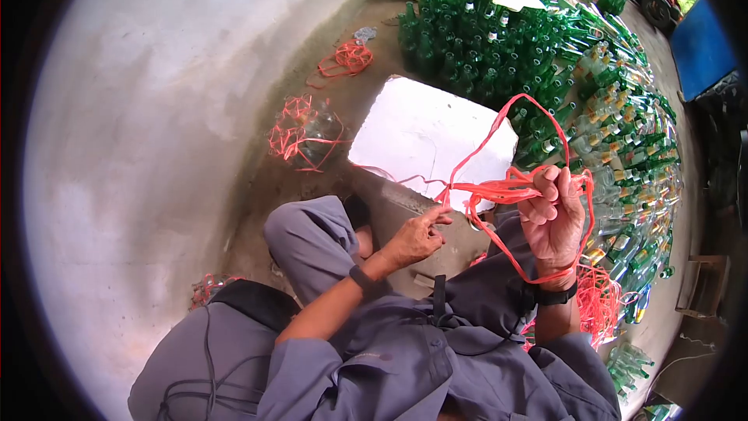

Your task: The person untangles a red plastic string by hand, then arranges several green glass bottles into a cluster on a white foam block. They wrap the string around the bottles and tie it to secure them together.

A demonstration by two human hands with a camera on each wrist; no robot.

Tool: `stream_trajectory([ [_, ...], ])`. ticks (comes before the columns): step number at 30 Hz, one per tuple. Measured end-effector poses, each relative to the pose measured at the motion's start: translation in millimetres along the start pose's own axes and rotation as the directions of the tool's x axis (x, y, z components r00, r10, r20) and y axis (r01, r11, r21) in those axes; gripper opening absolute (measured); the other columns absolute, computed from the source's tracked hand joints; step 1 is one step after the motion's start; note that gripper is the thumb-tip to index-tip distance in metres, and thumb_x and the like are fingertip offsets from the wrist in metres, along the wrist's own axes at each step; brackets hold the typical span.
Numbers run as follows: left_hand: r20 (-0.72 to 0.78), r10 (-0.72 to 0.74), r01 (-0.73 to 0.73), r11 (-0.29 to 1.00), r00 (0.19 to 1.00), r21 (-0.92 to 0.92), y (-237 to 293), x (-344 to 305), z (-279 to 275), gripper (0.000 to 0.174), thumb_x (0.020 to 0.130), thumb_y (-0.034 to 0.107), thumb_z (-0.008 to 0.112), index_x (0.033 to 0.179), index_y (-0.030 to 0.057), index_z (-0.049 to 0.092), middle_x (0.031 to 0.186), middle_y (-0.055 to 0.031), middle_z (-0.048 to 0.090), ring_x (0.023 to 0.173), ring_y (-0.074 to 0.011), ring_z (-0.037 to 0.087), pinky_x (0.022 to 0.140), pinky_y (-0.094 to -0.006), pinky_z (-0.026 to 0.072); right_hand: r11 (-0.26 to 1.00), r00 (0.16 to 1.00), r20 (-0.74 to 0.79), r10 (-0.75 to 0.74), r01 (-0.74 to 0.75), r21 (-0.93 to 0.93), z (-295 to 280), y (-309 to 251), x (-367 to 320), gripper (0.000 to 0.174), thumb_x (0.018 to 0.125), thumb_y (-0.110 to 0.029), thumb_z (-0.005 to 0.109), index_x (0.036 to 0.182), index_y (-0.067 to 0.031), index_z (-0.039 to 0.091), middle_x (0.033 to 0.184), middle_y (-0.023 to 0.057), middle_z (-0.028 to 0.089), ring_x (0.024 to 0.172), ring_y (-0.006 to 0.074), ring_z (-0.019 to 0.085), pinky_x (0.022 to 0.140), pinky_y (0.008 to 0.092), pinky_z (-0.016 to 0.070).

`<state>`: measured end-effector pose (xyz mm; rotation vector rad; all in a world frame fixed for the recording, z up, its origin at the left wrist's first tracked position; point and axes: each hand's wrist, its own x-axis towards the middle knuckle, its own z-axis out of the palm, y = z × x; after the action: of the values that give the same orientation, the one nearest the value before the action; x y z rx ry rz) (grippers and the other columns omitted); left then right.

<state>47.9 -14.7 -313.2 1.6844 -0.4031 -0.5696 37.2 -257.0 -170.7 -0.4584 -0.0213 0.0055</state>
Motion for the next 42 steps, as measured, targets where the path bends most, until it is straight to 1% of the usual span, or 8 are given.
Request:
stream_trajectory([
  [11, -0.476, 0.054, 0.010, 0.991, 0.878, 0.131, 16.4, 13.4, -8.9, 0.065, 0.085, 0.015, 0.078, 0.139, 0.0020, 0.044, 0.130, -0.0185, 0.055, 0.075, -0.0158, 0.066, 0.068, -0.0293, 0.0537, 0.996, 0.996, -0.042, 0.076, -0.074, 0.040, -3.2, -0.8, -13.0, 0.033, 0.105, -0.031, 0.055, 0.106, 0.0012, 0.063, 0.080, 0.0005, 0.055, 0.059, 0.0067, 0.043, 0.052, 0.0211, 0.0384],
  [15, -0.440, 0.310, -0.170, 0.929, 0.843, 0.330, 17.8, 19.3, -5.8, 0.057, 0.085, 0.013, 0.076, 0.135, 0.0032, 0.053, 0.122, -0.0165, 0.063, 0.078, -0.0195, 0.068, 0.070, -0.0308, 0.0550, 0.989, 0.999, 0.027, 0.043, -0.047, 0.142, 6.3, -6.5, -14.3, 0.031, 0.106, -0.027, 0.052, 0.108, 0.0026, 0.061, 0.081, 0.0015, 0.053, 0.059, 0.0068, 0.044, 0.051, 0.0199, 0.0393],
  [17, -0.155, 0.118, -0.060, 0.941, 0.981, 0.332, 5.0, 20.2, -8.0, 0.036, 0.089, 0.019, 0.071, 0.121, 0.0033, 0.066, 0.108, -0.0171, 0.071, 0.083, -0.0281, 0.070, 0.074, -0.0369, 0.0558, 0.988, 0.997, 0.079, -0.016, 0.003, 0.157, 9.3, -11.5, -13.7, 0.031, 0.107, -0.025, 0.048, 0.109, 0.0036, 0.059, 0.082, 0.0020, 0.052, 0.058, 0.0066, 0.045, 0.051, 0.0195, 0.0409],
  [23, -0.274, 0.012, 0.097, 0.919, 0.962, 0.382, -31.1, 23.7, -27.4, 0.030, 0.095, 0.030, 0.060, 0.099, 0.0028, 0.072, 0.095, -0.0211, 0.071, 0.088, -0.0393, 0.069, 0.079, -0.0458, 0.0544, 0.990, 0.993, 0.052, -0.104, 0.099, 0.101, 0.1, -40.1, -16.3, 0.034, 0.109, -0.026, 0.044, 0.111, 0.0032, 0.059, 0.082, 0.0006, 0.051, 0.057, 0.0055, 0.044, 0.051, 0.0217, 0.0393],
  [26, -0.378, -0.027, 0.170, 0.920, 0.926, 0.352, -43.6, 31.5, -69.7, 0.025, 0.097, 0.025, 0.060, 0.097, 0.0030, 0.072, 0.069, -0.0153, 0.069, 0.059, -0.0235, 0.069, 0.061, -0.0375, 0.0551, 0.979, 0.980, 0.069, -0.184, 0.177, 0.101, -4.5, -50.9, -18.0, 0.035, 0.110, -0.026, 0.042, 0.112, 0.0034, 0.059, 0.082, 0.0001, 0.051, 0.057, 0.0052, 0.042, 0.051, 0.0222, 0.0371],
  [34, -0.363, -0.088, 0.135, 0.985, 0.927, 0.105, 63.1, 24.7, -108.4, 0.031, 0.105, 0.025, 0.050, 0.109, -0.0005, 0.067, 0.081, -0.0061, 0.071, 0.056, -0.0061, 0.061, 0.049, -0.0184, 0.0407, 0.866, 0.964, -0.228, -0.139, 0.007, -0.499, -7.6, -17.5, -8.7, 0.026, 0.104, -0.019, 0.054, 0.098, 0.0014, 0.068, 0.077, 0.0020, 0.062, 0.055, 0.0078, 0.049, 0.049, 0.0223, 0.0384],
  [38, -0.273, -0.060, 0.146, 0.940, 0.960, 0.308, 99.4, 26.7, -81.2, 0.028, 0.101, 0.020, 0.052, 0.095, -0.0026, 0.068, 0.066, -0.0082, 0.067, 0.051, -0.0115, 0.060, 0.051, -0.0288, 0.0475, 0.724, 0.949, -0.315, 0.001, -0.218, -0.655, -15.3, 13.6, -5.7, 0.027, 0.101, -0.020, 0.057, 0.098, 0.0010, 0.073, 0.077, 0.0055, 0.072, 0.057, 0.0071, 0.059, 0.051, 0.0221, 0.0446],
  [42, -0.047, 0.236, -0.149, 0.744, 0.971, 0.652, 107.2, 21.0, -42.3, 0.023, 0.098, 0.020, 0.058, 0.084, 0.0019, 0.061, 0.069, -0.0202, 0.061, 0.066, -0.0427, 0.062, 0.059, -0.0478, 0.0478, 0.625, 0.937, -0.330, 0.112, -0.324, -0.710, -31.2, 52.7, -6.4, 0.034, 0.099, -0.028, 0.062, 0.098, 0.0038, 0.073, 0.079, 0.0088, 0.074, 0.059, 0.0105, 0.066, 0.051, 0.0233, 0.0480],
])
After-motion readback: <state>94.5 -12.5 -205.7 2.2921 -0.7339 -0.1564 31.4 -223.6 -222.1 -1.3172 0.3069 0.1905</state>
